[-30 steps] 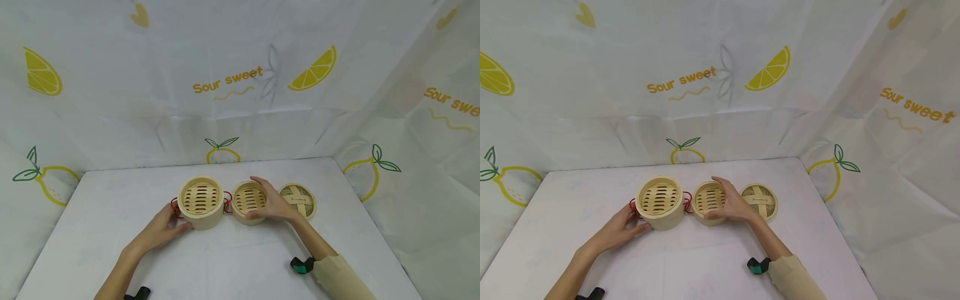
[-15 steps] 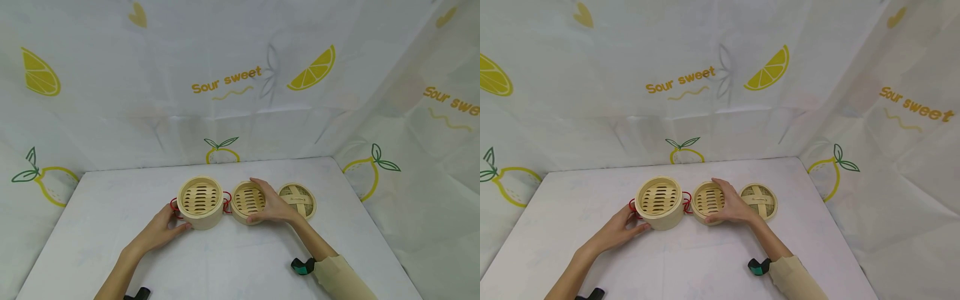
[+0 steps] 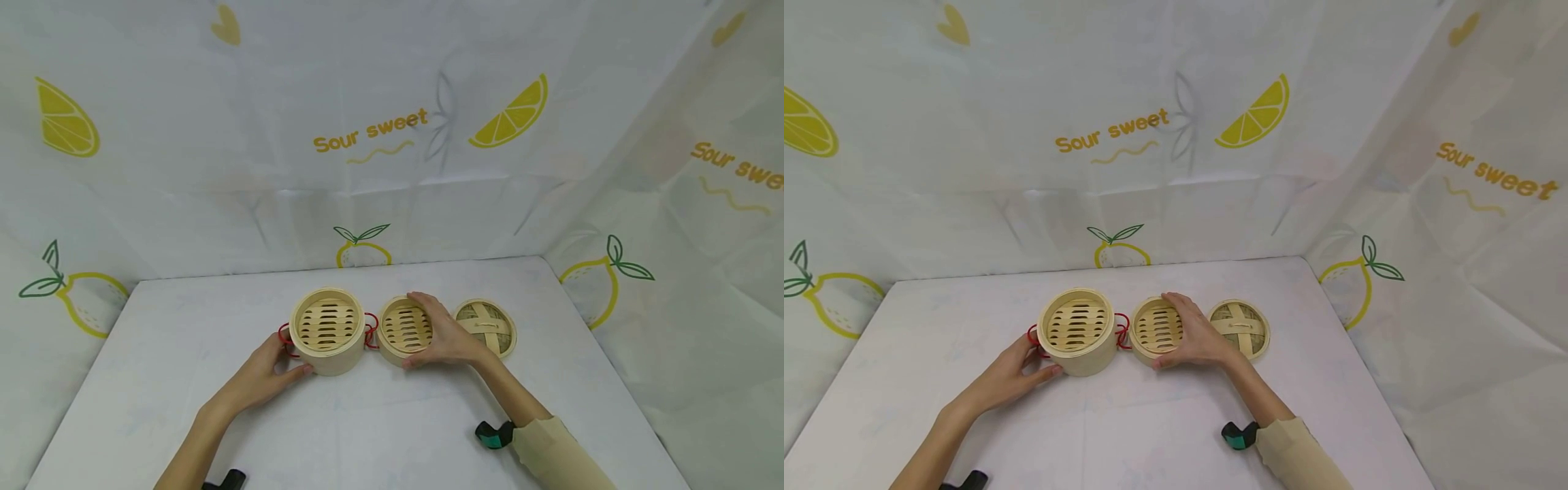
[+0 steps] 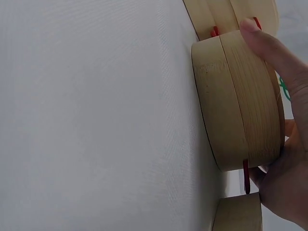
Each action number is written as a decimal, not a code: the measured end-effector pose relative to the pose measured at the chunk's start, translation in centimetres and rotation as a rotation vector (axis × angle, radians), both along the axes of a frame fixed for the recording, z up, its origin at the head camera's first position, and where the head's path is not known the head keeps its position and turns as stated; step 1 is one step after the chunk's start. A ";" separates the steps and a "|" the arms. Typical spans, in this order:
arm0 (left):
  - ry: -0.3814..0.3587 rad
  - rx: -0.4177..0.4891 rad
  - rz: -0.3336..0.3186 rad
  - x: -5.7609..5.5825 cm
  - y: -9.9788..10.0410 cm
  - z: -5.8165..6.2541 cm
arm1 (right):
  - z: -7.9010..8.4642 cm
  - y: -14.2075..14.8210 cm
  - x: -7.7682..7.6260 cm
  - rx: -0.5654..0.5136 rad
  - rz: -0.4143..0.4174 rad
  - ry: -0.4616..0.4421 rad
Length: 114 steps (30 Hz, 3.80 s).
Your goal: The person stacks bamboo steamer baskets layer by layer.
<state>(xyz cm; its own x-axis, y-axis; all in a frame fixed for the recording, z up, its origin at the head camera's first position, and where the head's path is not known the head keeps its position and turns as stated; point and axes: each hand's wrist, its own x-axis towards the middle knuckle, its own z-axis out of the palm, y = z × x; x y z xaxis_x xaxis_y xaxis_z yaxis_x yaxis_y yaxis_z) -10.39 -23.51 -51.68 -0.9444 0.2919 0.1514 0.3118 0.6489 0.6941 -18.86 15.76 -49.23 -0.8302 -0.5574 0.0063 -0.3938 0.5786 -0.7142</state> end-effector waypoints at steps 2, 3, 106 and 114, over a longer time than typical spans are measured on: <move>0.000 0.003 -0.001 0.0 0.0 0.0 | -0.1 0.0 0.0 -0.002 -0.005 -0.002; 0.000 0.006 -0.002 0.0 0.0 0.0 | -0.1 0.0 0.0 -0.004 -0.009 -0.003; -0.005 0.013 0.003 -0.1 0.0 -0.1 | 5.8 -1.0 1.6 -0.181 -0.153 0.214; -0.013 0.006 0.009 0.0 0.0 0.0 | 5.8 -2.0 1.4 -0.213 -0.149 0.221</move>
<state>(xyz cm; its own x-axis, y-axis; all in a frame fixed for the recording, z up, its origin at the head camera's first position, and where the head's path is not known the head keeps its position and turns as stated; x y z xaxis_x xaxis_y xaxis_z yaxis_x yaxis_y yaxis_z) -10.38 -23.51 -51.64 -0.9488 0.2827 0.1410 0.2972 0.6472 0.7020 -17.41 13.76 -43.45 -0.8683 -0.3966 0.2981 -0.4745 0.4884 -0.7323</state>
